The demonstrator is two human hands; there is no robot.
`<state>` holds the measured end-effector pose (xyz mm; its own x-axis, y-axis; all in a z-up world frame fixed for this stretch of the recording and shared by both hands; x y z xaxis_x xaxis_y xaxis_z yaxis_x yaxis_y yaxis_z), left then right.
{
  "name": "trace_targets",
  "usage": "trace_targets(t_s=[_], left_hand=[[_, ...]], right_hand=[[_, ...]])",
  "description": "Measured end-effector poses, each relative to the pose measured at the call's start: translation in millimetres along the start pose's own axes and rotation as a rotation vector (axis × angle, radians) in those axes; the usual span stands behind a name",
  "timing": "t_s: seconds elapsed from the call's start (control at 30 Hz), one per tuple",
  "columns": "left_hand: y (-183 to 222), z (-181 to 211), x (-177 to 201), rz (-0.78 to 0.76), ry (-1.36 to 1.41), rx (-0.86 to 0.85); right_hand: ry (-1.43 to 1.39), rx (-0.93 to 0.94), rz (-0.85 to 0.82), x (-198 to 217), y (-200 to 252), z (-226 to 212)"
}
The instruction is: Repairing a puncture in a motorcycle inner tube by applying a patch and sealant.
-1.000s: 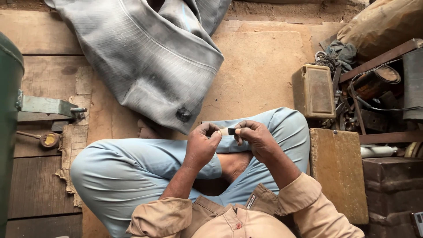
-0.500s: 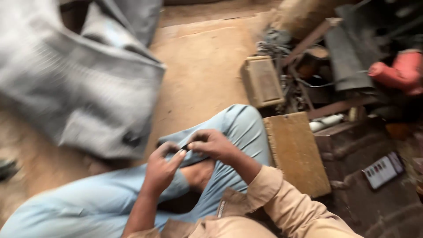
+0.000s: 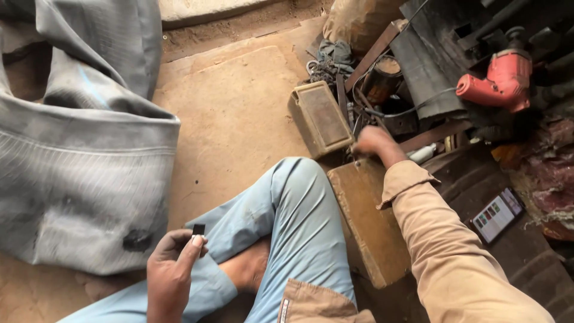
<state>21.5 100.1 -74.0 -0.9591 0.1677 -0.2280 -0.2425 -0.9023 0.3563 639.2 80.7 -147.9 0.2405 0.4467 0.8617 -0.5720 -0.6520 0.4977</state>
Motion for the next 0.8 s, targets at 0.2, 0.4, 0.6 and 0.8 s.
trace_targets(t_s=[0.2,0.4,0.6,0.8], left_hand=[[-10,-28,6,0.033,-0.118,0.034],[-22,-49,17,0.041,-0.122,0.058],[-28,-58,21,0.038,-0.105,0.058],[-32,-72,28,0.056,-0.117,0.014]], right_hand=[[-0.129,0.000,-0.389,-72,-43,25],[0.027,0.026,-0.295,-119,-107,44],[-0.276,-0.128,-0.299,-151,-124,91],[-0.840,-0.255,-0.150,-121,-111,109]])
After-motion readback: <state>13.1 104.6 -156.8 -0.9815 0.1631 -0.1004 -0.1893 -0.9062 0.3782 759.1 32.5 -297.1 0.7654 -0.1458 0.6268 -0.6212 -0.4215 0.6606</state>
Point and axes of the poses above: each hand's wrist, its own y-axis away from the middle knuckle, its own x-axis out of the back of the hand, z = x × y, the point moved 9 cm from there along -y, towards the middle knuckle, and after that the axes turned 2 degrees about y, right-handed, at the moved point
